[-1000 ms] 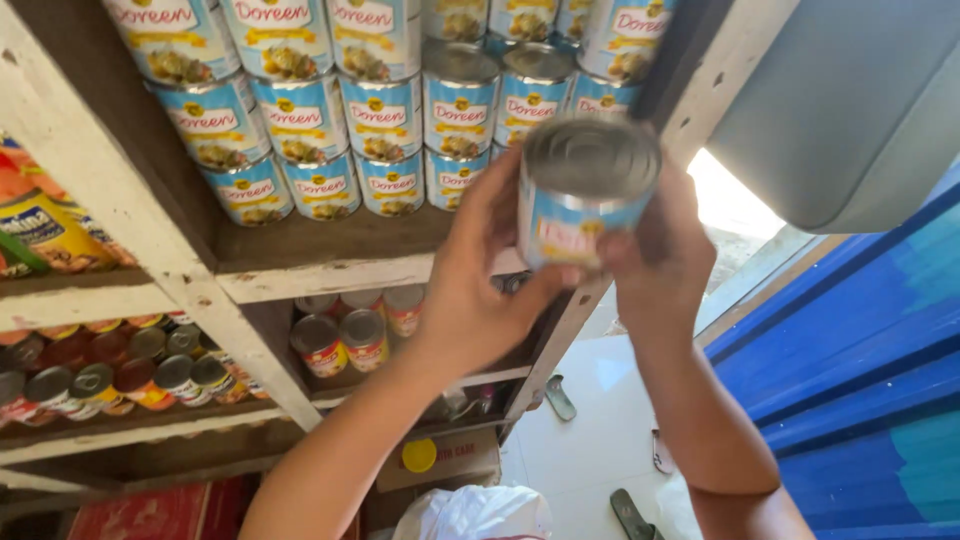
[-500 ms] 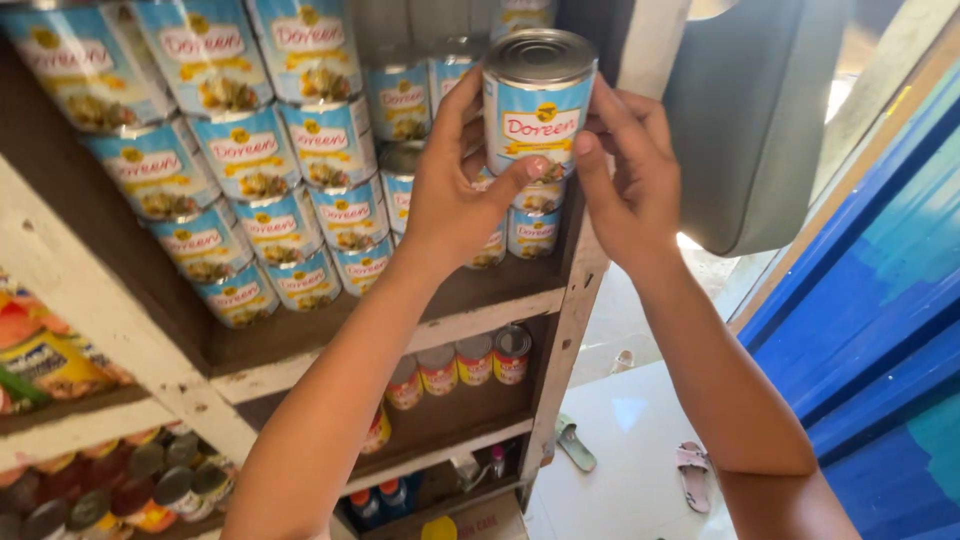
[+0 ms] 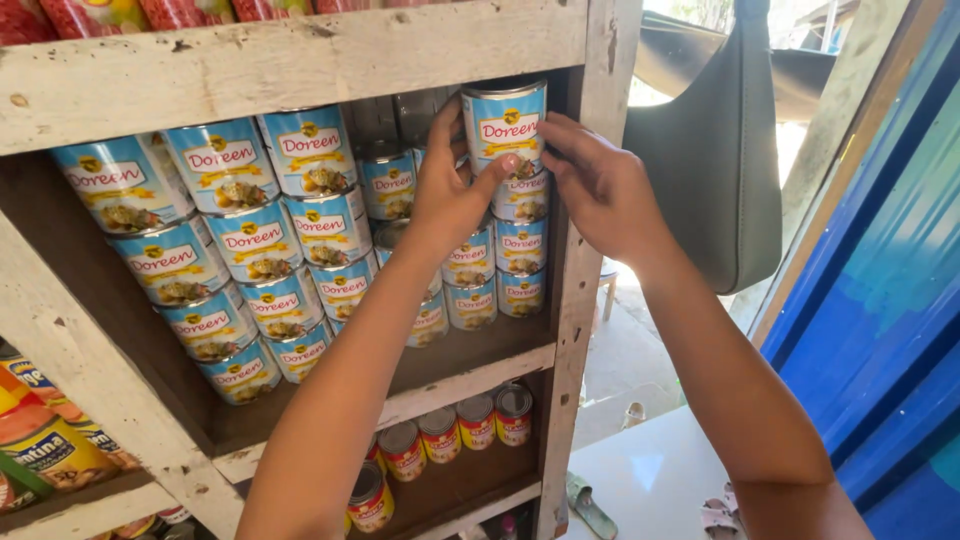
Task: Stocking canned goods from a cardboard box onto store shelves.
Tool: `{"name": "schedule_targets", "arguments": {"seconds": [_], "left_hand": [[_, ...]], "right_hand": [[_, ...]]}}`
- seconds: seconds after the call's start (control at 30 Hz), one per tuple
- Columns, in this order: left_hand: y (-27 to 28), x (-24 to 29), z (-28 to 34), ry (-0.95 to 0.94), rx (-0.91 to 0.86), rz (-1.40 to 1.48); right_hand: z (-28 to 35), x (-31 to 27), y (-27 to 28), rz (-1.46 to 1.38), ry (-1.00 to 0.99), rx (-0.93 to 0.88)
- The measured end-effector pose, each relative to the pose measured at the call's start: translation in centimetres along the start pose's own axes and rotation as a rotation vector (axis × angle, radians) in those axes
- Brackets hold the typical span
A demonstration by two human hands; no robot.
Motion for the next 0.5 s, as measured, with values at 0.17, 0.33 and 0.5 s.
{"name": "schedule_targets", "arguments": {"seconds": [0.17,0.33,0.5], "left_hand": [[-0.1,-2.0,-1.8,0.047,0.031,-0.055],[-0.8,-5.3,-4.0,0.037,0.046,-0.011],[-1.3,-6.7,-4.3,0.034,0.037,0.011]], "right_hand": [[-1.5,1.8,0.0,0.205,-0.051,0.011],[-2.6,4.8,-0.5,0.244,-0.096,-0.009],[-3.3,6.1,-1.8,-0.049,-0.201,0.066]]}}
Point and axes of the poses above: each hand's wrist, its own z-axis away from the middle knuckle, its own y-axis out of the back of the hand, x = y × z, the point moved 2 cm from there along -z, towards the middle knuckle, and after that the axes turned 2 degrees about -y, right-handed, at the moved point
